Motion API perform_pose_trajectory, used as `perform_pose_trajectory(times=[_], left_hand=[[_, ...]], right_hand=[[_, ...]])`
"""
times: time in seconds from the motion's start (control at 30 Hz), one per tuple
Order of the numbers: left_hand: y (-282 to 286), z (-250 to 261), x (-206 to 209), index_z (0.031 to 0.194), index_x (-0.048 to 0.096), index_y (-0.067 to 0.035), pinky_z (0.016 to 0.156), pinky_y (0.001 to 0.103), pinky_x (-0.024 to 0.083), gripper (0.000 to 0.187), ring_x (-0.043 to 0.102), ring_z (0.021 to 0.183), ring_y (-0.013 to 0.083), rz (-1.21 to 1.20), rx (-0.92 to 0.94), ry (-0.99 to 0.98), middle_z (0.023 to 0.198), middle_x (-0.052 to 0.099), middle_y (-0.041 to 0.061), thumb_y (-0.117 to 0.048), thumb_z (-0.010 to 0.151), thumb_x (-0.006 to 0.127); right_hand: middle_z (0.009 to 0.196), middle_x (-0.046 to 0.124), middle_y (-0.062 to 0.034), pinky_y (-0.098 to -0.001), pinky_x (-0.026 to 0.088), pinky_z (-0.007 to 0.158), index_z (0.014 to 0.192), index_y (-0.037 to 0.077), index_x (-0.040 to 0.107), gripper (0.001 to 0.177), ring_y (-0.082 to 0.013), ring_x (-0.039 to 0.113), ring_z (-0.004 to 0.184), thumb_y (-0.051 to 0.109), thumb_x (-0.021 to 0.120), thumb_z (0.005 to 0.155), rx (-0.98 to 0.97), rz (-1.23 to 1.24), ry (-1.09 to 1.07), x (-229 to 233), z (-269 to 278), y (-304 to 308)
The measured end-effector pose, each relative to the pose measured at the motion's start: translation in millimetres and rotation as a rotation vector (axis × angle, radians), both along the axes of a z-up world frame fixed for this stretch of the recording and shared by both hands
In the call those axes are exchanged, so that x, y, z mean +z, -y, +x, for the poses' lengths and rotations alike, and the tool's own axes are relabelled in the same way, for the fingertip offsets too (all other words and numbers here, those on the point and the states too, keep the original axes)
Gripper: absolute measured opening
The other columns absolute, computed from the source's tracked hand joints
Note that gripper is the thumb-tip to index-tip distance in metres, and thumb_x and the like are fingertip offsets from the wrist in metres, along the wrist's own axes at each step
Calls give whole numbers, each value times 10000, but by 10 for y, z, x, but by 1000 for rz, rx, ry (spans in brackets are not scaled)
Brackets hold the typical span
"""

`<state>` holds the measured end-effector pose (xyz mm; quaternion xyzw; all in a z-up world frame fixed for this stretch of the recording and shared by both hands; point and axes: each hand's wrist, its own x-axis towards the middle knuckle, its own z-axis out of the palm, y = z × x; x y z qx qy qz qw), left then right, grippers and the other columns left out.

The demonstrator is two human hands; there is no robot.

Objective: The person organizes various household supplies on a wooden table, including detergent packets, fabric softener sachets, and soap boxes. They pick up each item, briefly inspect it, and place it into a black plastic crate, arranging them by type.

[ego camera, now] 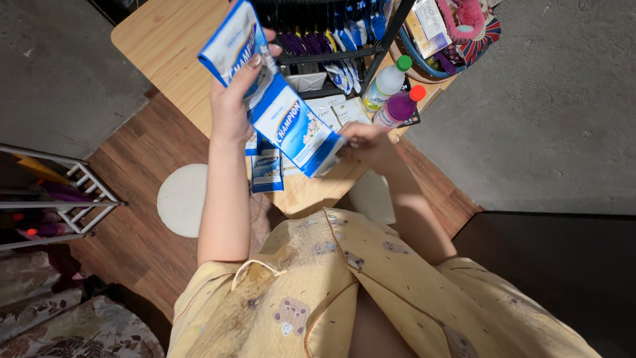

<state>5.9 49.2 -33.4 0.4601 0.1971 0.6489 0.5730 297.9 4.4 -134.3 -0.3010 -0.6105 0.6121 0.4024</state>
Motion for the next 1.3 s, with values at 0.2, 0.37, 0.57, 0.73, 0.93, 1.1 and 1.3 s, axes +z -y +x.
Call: perform_pose_trajectory(times=[0.2,0.37,0.57,0.73,0.93,1.1,1.3], left_hand=[[51,162,-278,1539,453,-6,1071,362,553,845,637,1276,223,-9,-95,-199,1416,626,140,-642,999,588],[248,477,-444,1600,306,-47,1109,418,542,1045,623,1309,254,-172,-372,146,1430,613,145,-759,870,536],[386,705,-518,1553,336,16,1126,437,490,722,570,1329,263,-217,-233,173,1447,563,147,-105,941,700],[336,654,-385,1497,437,70,1168,454,498,633,591,1352,330,-270,-189,345,1465,573,222,57,878,566],[195,316,-187,1501,415,86,1172,477,513,672,581,1386,373,-158,-80,391,1463,568,247,74,839,529],[184,247,-243,1498,419,96,1146,458,520,655,583,1382,354,-175,-5,239,1469,563,236,98,854,542],[188,361,-532,1460,467,70,1103,424,536,599,631,1286,303,-237,-57,224,1424,605,212,74,871,580]], right_hand=[[1072,660,-75,-279,565,895,1022,-5,639,210,-135,649,992,-137,741,894,-115,213,-304,595,-131,-127],[1038,663,-78,-270,561,914,1098,-4,626,212,-113,647,988,-77,750,942,-227,103,-373,900,-433,-225],[1163,570,-72,-197,448,771,1130,41,673,285,-65,528,951,-15,880,943,-586,587,186,820,-633,-241],[1294,551,-75,-232,487,963,1446,99,440,595,-127,560,1160,93,802,974,-256,234,-172,566,-514,-348],[1420,598,-183,-318,531,1032,1593,95,270,774,-214,613,1276,206,726,978,113,-137,77,594,-258,-128],[1362,636,-243,-375,599,968,1574,111,255,811,-254,692,1157,212,760,947,223,-267,-109,901,-143,-25],[1342,640,-181,-342,584,913,1494,57,372,738,-264,660,1292,172,788,895,252,-319,-365,1052,-198,-87]])
